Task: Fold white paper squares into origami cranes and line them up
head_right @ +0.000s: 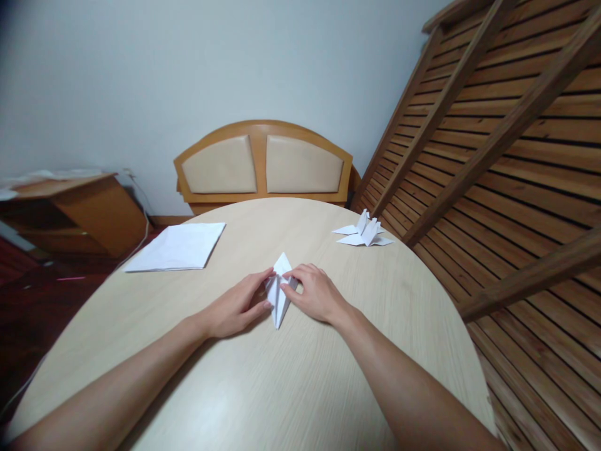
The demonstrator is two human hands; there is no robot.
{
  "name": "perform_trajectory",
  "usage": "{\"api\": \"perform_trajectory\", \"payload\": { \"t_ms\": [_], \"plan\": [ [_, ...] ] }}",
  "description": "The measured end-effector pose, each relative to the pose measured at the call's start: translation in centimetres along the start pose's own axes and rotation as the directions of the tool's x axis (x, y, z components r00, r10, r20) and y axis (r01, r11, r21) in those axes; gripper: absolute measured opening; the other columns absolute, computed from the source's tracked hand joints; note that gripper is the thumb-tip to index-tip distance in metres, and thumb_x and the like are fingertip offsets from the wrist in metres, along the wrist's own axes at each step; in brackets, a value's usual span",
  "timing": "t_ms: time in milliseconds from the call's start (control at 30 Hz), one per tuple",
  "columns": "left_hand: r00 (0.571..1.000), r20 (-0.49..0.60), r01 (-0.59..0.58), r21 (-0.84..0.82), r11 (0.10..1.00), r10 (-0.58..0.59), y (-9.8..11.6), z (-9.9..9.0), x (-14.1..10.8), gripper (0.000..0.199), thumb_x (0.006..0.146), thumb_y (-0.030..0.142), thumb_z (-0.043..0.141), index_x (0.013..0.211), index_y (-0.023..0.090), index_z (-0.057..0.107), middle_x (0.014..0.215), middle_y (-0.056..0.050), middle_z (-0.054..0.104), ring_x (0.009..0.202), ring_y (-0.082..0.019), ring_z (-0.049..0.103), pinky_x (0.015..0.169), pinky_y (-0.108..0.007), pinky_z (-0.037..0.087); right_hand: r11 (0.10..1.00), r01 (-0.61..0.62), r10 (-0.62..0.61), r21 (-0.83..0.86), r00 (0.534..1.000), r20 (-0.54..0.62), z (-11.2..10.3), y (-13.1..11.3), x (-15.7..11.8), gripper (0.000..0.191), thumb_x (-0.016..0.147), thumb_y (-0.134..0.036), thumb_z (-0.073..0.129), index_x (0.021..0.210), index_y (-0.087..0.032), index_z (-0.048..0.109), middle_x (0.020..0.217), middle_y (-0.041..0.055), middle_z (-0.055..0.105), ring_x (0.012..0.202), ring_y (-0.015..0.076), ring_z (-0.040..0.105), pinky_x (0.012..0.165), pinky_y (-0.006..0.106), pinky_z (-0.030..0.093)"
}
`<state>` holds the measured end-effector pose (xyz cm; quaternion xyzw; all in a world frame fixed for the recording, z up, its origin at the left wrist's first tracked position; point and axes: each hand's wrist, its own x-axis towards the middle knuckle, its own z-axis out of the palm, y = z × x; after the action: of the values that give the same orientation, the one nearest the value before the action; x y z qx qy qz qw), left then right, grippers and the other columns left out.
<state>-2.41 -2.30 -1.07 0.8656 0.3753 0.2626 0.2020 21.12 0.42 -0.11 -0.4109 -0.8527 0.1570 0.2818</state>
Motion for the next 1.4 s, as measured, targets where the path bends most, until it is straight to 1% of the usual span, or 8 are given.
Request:
{"api": "perform_trajectory", "payload": {
  "t_ms": [300, 467, 567, 800, 967, 1100, 1300, 1400],
  "plan": [
    [1.000, 0.005, -0.002, 0.021, 1.000, 0.002, -0.2, 0.1, 0.0, 0.062, 0.098, 0.038, 0.052, 0.153, 0.015, 0.033, 0.146, -0.020, 0.051, 0.133, -0.032, 0.051, 0.112, -0.053, 0.042, 0.997, 0.071, -0.074, 0.028, 0.993, 0.094, -0.5, 0.7, -0.3, 0.032, 0.101, -0.034, 0.052, 0.127, -0.020, 0.065, 0.113, 0.0110, 0.068, 0.108, 0.0245, 0.059, 0.097, 0.043, 0.046],
    [1.000, 0.015, 0.004, 0.037, 0.999, -0.005, -0.2, 0.0, -0.1, 0.063, 0.098, 0.038, 0.052, 0.153, 0.016, 0.031, 0.147, -0.020, 0.050, 0.132, -0.032, 0.051, 0.112, -0.053, 0.042, 0.995, 0.081, -0.088, 0.058, 0.989, 0.122, -0.6, 1.0, -0.4, 0.032, 0.102, -0.026, 0.046, 0.128, -0.021, 0.065, 0.116, 0.0108, 0.068, 0.111, 0.0241, 0.058, 0.100, 0.043, 0.045],
    [1.000, 0.022, 0.019, 0.039, 0.999, -0.020, -0.1, 0.0, 0.0, 0.063, 0.098, 0.038, 0.051, 0.153, 0.015, 0.031, 0.145, -0.020, 0.051, 0.131, -0.032, 0.052, 0.111, -0.052, 0.042, 0.994, 0.082, -0.089, 0.066, 0.991, 0.099, -0.7, 0.8, -0.4, 0.033, 0.094, -0.014, 0.052, 0.123, -0.020, 0.065, 0.117, 0.0096, 0.068, 0.112, 0.0233, 0.059, 0.100, 0.041, 0.044],
    [0.990, -0.045, 0.128, -0.059, 0.990, -0.130, -0.1, 0.0, 0.1, 0.056, 0.099, 0.036, 0.049, 0.149, 0.016, 0.035, 0.128, -0.015, 0.062, 0.113, -0.026, 0.061, 0.101, -0.045, 0.048, 0.999, 0.050, -0.052, 0.018, 0.994, 0.101, -1.4, -0.2, -0.5, 0.013, 0.080, -0.009, 0.058, 0.085, -0.020, 0.062, 0.094, 0.0048, 0.070, 0.092, 0.0211, 0.062, 0.085, 0.034, 0.046],
    [0.982, -0.102, 0.148, -0.108, 0.983, -0.159, -0.1, -0.2, 0.2, 0.049, 0.095, 0.033, 0.053, 0.141, 0.016, 0.043, 0.113, -0.010, 0.067, 0.096, -0.022, 0.065, 0.089, -0.039, 0.052, 0.999, -0.022, 0.020, 0.030, 0.996, 0.083, -1.3, 0.0, -0.6, 0.010, 0.082, -0.012, 0.057, 0.086, -0.021, 0.057, 0.095, 0.0055, 0.070, 0.087, 0.0204, 0.063, 0.080, 0.032, 0.045],
    [0.983, -0.111, 0.136, -0.092, 0.986, -0.146, 0.0, -0.4, 0.2, 0.045, 0.093, 0.032, 0.054, 0.135, 0.017, 0.048, 0.110, -0.010, 0.068, 0.094, -0.022, 0.066, 0.087, -0.039, 0.052, 0.994, -0.090, 0.086, 0.056, 0.994, 0.062, -1.3, 0.0, -0.6, 0.009, 0.086, -0.015, 0.054, 0.091, -0.022, 0.057, 0.095, 0.0055, 0.072, 0.083, 0.0202, 0.064, 0.074, 0.030, 0.043],
    [0.983, -0.112, 0.143, -0.055, 0.988, -0.149, 0.2, -0.5, 0.3, 0.035, 0.092, 0.030, 0.056, 0.126, 0.019, 0.057, 0.100, -0.006, 0.070, 0.085, -0.020, 0.065, 0.077, -0.034, 0.052, 0.987, -0.151, 0.149, 0.050, 0.988, 0.033, -1.5, -0.1, -0.5, 0.008, 0.093, -0.022, 0.047, 0.085, -0.023, 0.051, 0.072, -0.0006, 0.063, 0.065, 0.0174, 0.057, 0.062, 0.029, 0.037],
    [0.984, -0.112, 0.140, 0.003, 0.990, -0.139, 0.3, -0.6, 0.5, 0.023, 0.094, 0.027, 0.053, 0.113, 0.020, 0.063, 0.095, -0.005, 0.069, 0.082, -0.019, 0.064, 0.073, -0.031, 0.049, 0.988, -0.146, 0.145, 0.043, 0.989, 0.024, -1.4, -0.2, -0.5, 0.006, 0.092, -0.023, 0.049, 0.087, -0.023, 0.050, 0.072, -0.0019, 0.062, 0.065, 0.0169, 0.057, 0.062, 0.028, 0.037]
  ]
}}
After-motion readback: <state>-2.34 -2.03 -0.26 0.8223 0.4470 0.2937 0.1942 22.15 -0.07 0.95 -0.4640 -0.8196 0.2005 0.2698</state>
